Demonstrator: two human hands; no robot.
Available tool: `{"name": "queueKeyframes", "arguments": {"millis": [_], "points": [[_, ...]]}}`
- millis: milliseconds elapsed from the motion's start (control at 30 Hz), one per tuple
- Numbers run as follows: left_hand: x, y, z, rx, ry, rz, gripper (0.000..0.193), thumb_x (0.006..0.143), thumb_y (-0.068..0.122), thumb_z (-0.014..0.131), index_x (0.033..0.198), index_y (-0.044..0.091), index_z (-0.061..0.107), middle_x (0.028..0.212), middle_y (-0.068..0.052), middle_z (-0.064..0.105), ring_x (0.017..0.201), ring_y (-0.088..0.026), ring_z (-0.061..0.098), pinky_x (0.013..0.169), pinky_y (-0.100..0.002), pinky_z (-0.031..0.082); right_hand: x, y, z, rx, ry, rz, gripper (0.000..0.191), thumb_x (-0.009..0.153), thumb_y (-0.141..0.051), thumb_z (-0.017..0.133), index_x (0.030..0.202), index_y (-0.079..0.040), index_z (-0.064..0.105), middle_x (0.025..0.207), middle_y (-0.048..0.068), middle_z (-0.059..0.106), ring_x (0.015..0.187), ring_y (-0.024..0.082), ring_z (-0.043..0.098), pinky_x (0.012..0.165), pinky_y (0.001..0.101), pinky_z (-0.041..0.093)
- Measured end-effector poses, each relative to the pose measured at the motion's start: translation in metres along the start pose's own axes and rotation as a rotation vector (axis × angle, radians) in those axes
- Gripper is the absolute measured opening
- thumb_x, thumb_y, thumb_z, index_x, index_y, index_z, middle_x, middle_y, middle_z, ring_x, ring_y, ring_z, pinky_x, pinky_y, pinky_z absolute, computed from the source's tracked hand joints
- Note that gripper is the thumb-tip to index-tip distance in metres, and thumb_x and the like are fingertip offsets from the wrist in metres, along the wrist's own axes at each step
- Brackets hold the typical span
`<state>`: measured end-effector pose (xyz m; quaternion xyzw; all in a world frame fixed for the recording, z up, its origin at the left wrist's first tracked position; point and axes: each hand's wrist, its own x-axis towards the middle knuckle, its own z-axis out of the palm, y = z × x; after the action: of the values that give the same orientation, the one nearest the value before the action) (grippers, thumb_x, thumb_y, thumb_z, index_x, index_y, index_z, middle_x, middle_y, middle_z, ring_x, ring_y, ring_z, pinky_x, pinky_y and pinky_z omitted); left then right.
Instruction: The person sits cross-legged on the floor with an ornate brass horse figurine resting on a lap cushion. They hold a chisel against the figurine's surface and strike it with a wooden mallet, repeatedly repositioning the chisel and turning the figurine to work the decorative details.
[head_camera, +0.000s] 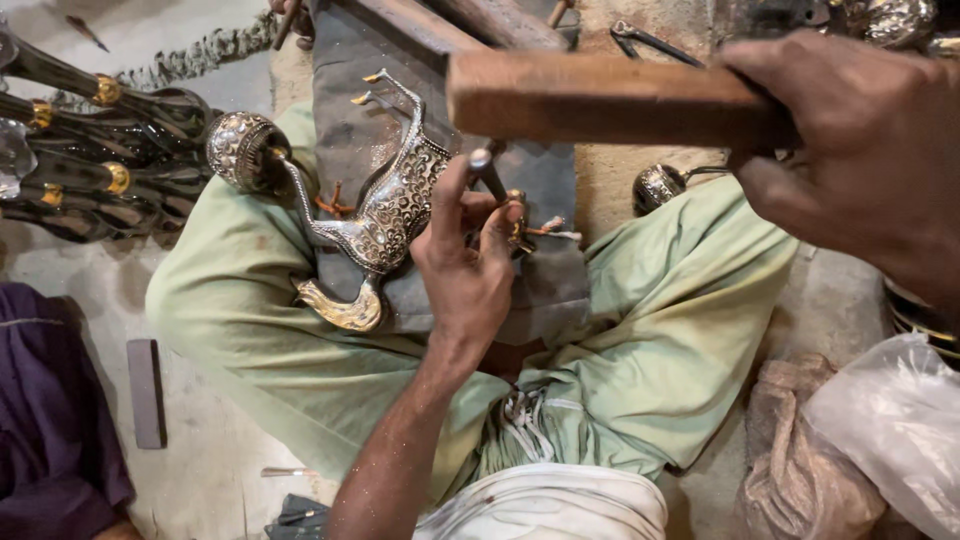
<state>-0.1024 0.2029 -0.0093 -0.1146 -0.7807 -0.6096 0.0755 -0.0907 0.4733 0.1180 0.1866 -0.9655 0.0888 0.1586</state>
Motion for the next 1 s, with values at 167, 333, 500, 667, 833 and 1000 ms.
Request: {"name": "queueKeyframes", "arguments": {"millis": [167, 333, 500, 667, 833, 1000], "points": [[-0.003, -0.002, 0.005, 0.049, 0.040, 0.041, 0.054, 0.101, -0.002, 0.071, 0.147, 0.013, 0.046, 0.093, -0.008, 0.072, 0.086, -0.013, 0.074, 0.074, -0.029, 0.060, 0.010, 0.006, -0.015, -0.176, 0.001, -0.073, 0.046, 0.081, -0.006, 0.079, 0.126, -0.003, 0.069, 0.101, 0.016, 0.071, 0.086, 0.030, 0.070, 0.079, 0.0392, 0.057], [-0.005, -0.004, 0.006, 0.063, 0.026, 0.072, 0.051, 0.104, -0.002, 0.069, 0.148, 0.012, 0.046, 0.094, -0.008, 0.073, 0.087, -0.013, 0.074, 0.075, -0.029, 0.061, 0.018, 0.005, -0.011, -0.441, 0.029, -0.175, 0.024, 0.089, -0.015, 0.080, 0.111, -0.007, 0.071, 0.088, 0.010, 0.071, 0.070, 0.020, 0.067, 0.067, 0.0335, 0.055], [-0.006, -0.005, 0.007, 0.025, 0.010, 0.054, 0.056, 0.102, -0.006, 0.063, 0.151, 0.012, 0.044, 0.096, -0.008, 0.073, 0.092, -0.013, 0.077, 0.079, -0.028, 0.063, 0.023, 0.002, -0.013, -0.445, -0.048, -0.135, 0.026, 0.084, -0.015, 0.081, 0.106, -0.006, 0.071, 0.082, 0.013, 0.070, 0.066, 0.023, 0.068, 0.059, 0.0357, 0.054], [-0.005, -0.005, 0.006, 0.010, -0.003, 0.049, 0.056, 0.103, -0.007, 0.062, 0.153, 0.011, 0.044, 0.098, -0.008, 0.073, 0.095, -0.014, 0.077, 0.081, -0.029, 0.063, 0.020, -0.001, -0.019, -0.343, -0.042, -0.079, 0.029, 0.082, -0.011, 0.080, 0.108, -0.004, 0.070, 0.084, 0.016, 0.070, 0.068, 0.028, 0.067, 0.060, 0.0396, 0.054], [-0.004, -0.006, 0.006, 0.012, 0.000, 0.075, 0.056, 0.103, -0.007, 0.063, 0.152, 0.011, 0.044, 0.096, -0.008, 0.071, 0.092, -0.013, 0.075, 0.081, -0.028, 0.062, 0.015, -0.001, -0.020, -0.245, -0.030, -0.020, 0.032, 0.080, -0.006, 0.079, 0.111, -0.001, 0.070, 0.087, 0.019, 0.069, 0.070, 0.033, 0.067, 0.061, 0.0435, 0.054], [-0.006, -0.005, 0.006, 0.015, 0.002, 0.074, 0.057, 0.102, -0.008, 0.065, 0.152, 0.012, 0.045, 0.094, -0.006, 0.067, 0.089, -0.011, 0.071, 0.078, -0.026, 0.060, 0.011, 0.004, -0.020, -0.091, -0.042, 0.059, 0.030, 0.084, -0.006, 0.079, 0.112, 0.001, 0.068, 0.087, 0.020, 0.067, 0.068, 0.033, 0.064, 0.059, 0.0430, 0.052]]}}
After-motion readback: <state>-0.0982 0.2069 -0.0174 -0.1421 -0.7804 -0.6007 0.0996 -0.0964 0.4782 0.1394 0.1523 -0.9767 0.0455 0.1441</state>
